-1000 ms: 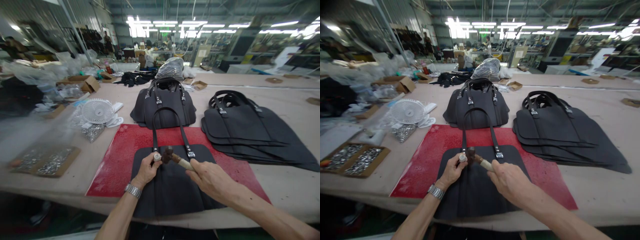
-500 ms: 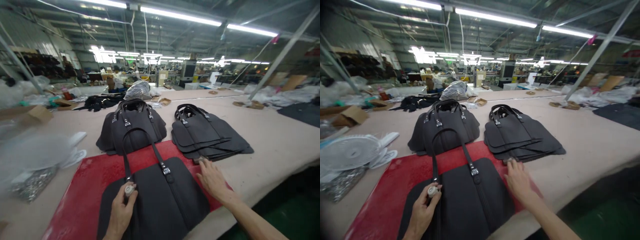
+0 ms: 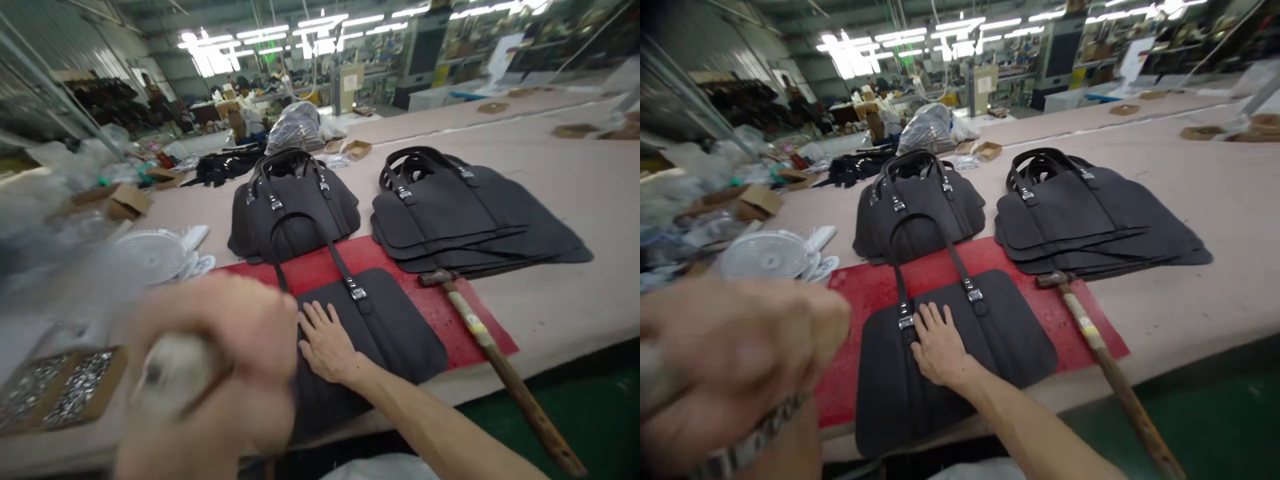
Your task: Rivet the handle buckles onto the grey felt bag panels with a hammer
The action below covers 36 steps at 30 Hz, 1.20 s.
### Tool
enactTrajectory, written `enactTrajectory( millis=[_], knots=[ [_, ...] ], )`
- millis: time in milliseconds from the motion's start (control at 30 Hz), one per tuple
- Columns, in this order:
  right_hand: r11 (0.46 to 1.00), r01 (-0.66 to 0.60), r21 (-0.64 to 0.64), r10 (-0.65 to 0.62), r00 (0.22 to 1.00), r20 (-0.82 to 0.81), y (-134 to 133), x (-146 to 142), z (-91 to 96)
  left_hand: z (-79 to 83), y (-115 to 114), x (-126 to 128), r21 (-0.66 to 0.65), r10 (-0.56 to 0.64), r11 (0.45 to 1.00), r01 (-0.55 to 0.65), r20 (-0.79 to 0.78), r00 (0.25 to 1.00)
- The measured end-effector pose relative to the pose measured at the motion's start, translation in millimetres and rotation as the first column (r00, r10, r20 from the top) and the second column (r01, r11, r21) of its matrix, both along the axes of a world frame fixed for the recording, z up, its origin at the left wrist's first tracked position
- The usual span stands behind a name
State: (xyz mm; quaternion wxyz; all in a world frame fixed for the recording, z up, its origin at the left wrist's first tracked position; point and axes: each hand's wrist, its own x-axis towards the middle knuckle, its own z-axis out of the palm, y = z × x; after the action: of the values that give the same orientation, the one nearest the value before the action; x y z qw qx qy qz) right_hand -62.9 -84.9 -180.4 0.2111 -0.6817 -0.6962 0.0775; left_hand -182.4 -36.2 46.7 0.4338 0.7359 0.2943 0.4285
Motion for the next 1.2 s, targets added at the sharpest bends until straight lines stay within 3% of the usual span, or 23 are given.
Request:
enactTrajectory(
  millis=[33,67,100,167,233,300,367,400,467,600,700,800,900,1033,1133,1200],
  knots=[
    [1.0,0.02,0.015,-0.02,1.0,-0.011,-2,5,1.8,9.5,9,3,0.134,-0.033,0.99,0.036,-0.031,0.999],
    [0.998,0.054,0.033,-0.053,0.998,-0.017,-5,13,4.3,7.2,22,7,0.22,0.003,0.975,0.035,-0.17,0.985],
    [0.992,0.113,0.052,-0.113,0.993,-0.017,-8,24,7.0,-6.6,37,11,0.304,0.098,0.953,-0.002,-0.301,0.948],
    [0.952,0.303,0.046,-0.304,0.953,0.011,-13,51,13.0,-59.6,67,15,0.349,0.265,0.935,-0.057,-0.583,0.768],
    [0.886,0.463,-0.017,-0.462,0.885,0.053,-14,83,18.1,-124.7,87,14,0.277,0.325,0.945,-0.172,-0.76,0.562],
    [0.862,0.495,-0.104,-0.491,0.869,0.069,-8,109,21.6,-175.8,93,12,0.178,0.29,0.948,-0.263,-0.82,0.493],
    [0.867,0.47,-0.165,-0.467,0.882,0.06,3,125,23.8,-199.3,90,13,0.121,0.254,0.952,-0.282,-0.825,0.505],
    [0.863,0.47,-0.189,-0.468,0.882,0.056,9,128,24.9,-200.5,88,15,0.11,0.245,0.955,-0.277,-0.819,0.52],
    [0.844,0.49,-0.219,-0.493,0.869,0.044,18,129,27.9,-186.8,84,18,0.096,0.234,0.959,-0.266,-0.798,0.556],
    [0.837,0.504,-0.215,-0.528,0.846,-0.07,14,129,39.3,-128.5,71,13,0.221,0.32,0.947,-0.232,-0.677,0.663],
    [0.864,0.476,-0.164,-0.503,0.835,-0.223,-4,132,55.4,-84.0,56,3,0.307,0.3,0.942,-0.136,-0.588,0.751],
    [0.882,0.47,-0.046,-0.45,0.808,-0.379,-25,133,83.1,-54.8,48,-6,0.316,0.268,0.943,-0.105,-0.531,0.804],
    [0.84,0.522,0.146,-0.409,0.788,-0.461,-43,128,121.0,-49.6,47,-11,0.21,0.217,0.968,-0.136,-0.434,0.874],
    [0.737,0.544,0.402,-0.45,0.838,-0.31,-66,124,168.6,-67.7,48,1,0.061,0.143,0.989,-0.131,-0.26,0.955],
    [0.656,0.542,0.525,-0.516,0.83,-0.212,-69,146,193.5,-69.3,57,46,0.037,0.145,0.989,-0.141,-0.149,0.978],
    [0.586,0.588,0.557,-0.594,0.78,-0.198,-64,186,209.7,-51.7,70,96,0.037,0.123,0.992,-0.12,-0.078,0.989]
  ],
)
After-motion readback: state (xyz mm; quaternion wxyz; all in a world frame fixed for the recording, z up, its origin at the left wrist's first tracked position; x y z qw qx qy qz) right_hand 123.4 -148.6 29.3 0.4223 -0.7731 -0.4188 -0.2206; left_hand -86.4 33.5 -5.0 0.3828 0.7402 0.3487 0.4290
